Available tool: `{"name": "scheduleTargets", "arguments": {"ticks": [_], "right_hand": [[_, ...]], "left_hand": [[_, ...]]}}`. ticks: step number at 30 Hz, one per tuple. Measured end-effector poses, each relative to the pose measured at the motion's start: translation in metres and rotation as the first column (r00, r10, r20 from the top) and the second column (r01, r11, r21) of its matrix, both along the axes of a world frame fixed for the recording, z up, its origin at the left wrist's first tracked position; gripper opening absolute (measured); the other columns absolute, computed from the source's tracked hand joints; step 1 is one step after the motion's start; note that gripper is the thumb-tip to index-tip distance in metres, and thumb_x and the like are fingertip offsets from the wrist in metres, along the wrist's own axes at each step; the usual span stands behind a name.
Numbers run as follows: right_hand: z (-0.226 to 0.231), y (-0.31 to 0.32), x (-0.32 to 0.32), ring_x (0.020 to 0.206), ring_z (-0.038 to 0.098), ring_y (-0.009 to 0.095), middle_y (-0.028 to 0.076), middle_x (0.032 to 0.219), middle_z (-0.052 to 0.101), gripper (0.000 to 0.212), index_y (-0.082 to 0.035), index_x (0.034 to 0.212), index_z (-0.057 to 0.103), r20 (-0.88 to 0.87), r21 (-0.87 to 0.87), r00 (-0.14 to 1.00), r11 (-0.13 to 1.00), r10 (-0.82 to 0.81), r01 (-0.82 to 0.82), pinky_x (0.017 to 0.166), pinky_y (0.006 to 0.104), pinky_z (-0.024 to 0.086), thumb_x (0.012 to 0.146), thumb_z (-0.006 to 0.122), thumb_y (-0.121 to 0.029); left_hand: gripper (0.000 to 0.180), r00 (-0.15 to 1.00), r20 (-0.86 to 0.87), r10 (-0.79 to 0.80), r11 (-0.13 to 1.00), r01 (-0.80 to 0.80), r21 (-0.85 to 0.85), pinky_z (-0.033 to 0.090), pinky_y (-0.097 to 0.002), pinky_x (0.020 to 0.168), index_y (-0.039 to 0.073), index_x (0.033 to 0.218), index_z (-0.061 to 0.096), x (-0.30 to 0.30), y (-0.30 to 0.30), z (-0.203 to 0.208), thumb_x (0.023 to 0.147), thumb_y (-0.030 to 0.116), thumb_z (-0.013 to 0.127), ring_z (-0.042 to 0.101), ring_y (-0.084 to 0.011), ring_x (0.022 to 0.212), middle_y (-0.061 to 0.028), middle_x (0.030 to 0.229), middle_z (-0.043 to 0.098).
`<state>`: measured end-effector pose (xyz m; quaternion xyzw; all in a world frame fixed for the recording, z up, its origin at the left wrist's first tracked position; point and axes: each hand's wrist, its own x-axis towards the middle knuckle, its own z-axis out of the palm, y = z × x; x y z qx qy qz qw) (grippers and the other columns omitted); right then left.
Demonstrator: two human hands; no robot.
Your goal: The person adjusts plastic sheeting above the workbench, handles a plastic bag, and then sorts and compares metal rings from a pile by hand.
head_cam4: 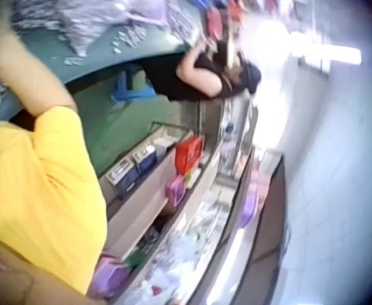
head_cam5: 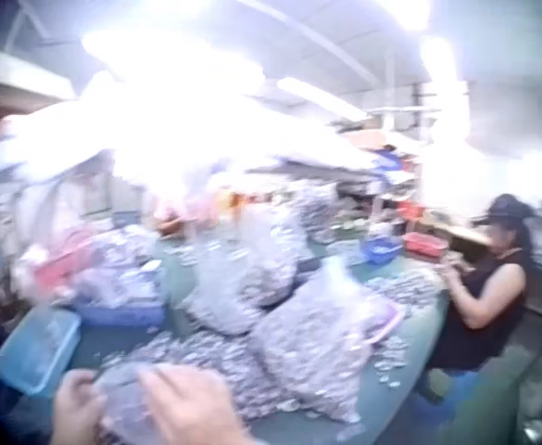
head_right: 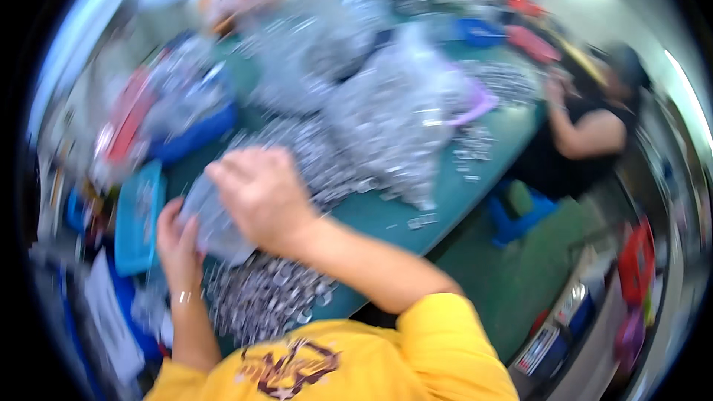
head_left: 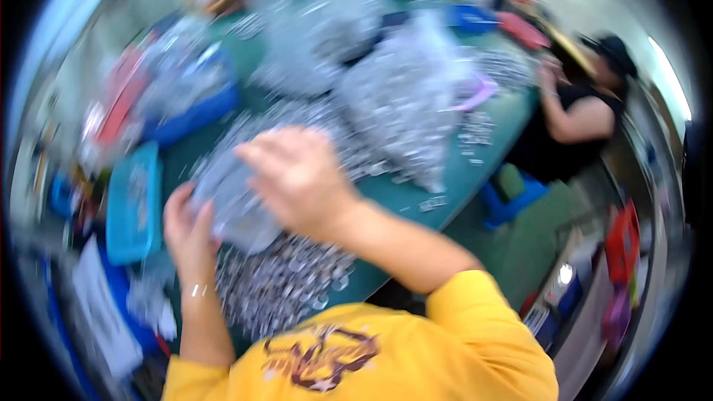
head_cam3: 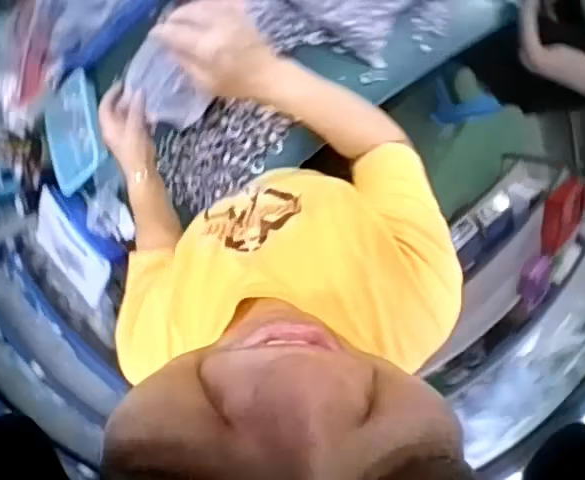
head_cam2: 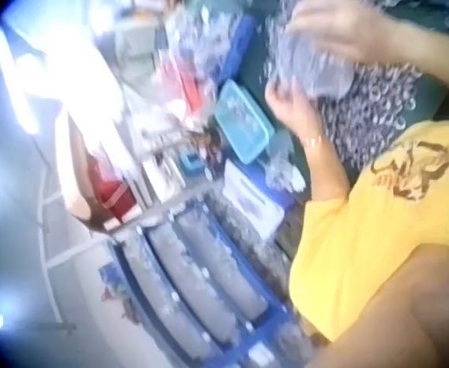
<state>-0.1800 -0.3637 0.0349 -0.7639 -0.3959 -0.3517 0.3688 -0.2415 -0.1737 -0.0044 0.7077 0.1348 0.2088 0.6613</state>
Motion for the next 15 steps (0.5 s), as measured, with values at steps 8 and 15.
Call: {"name": "scheduleTargets", "arguments": {"ticks": [8,15], "right_hand": [[-0.007,0.031,0.025,0.07,0.057,0.027,0.007,0.067,0.058,0.011,-0.009,0.072,0.058,0.009,-0.454,0.989,0.881,0.149,-0.129,0.064,0.0406,0.041,0.066,0.067,-0.011],[0.039,0.052,0.059,0.058,0.057,0.029,0.013,0.068,0.059,0.001,-0.005,0.079,0.061,0.284,-0.038,0.941,0.983,0.185,-0.182,0.054,0.0344,0.046,0.078,0.061,-0.003]], "left_hand": [[0.031,0.996,0.045,-0.079,0.981,0.085,-0.173,0.032,-0.0182,0.036,0.0,0.107,0.05,-0.012,0.013,0.007,0.081,0.01,0.066,0.046,-0.0033,0.044,-0.0017,0.074,0.055],[0.029,0.999,0.032,-0.025,0.984,0.03,-0.177,0.034,-0.0178,0.035,-0.002,0.108,0.051,-0.012,0.027,-0.003,0.083,0.01,0.062,0.042,-0.0042,0.042,-0.0045,0.077,0.056]]}}
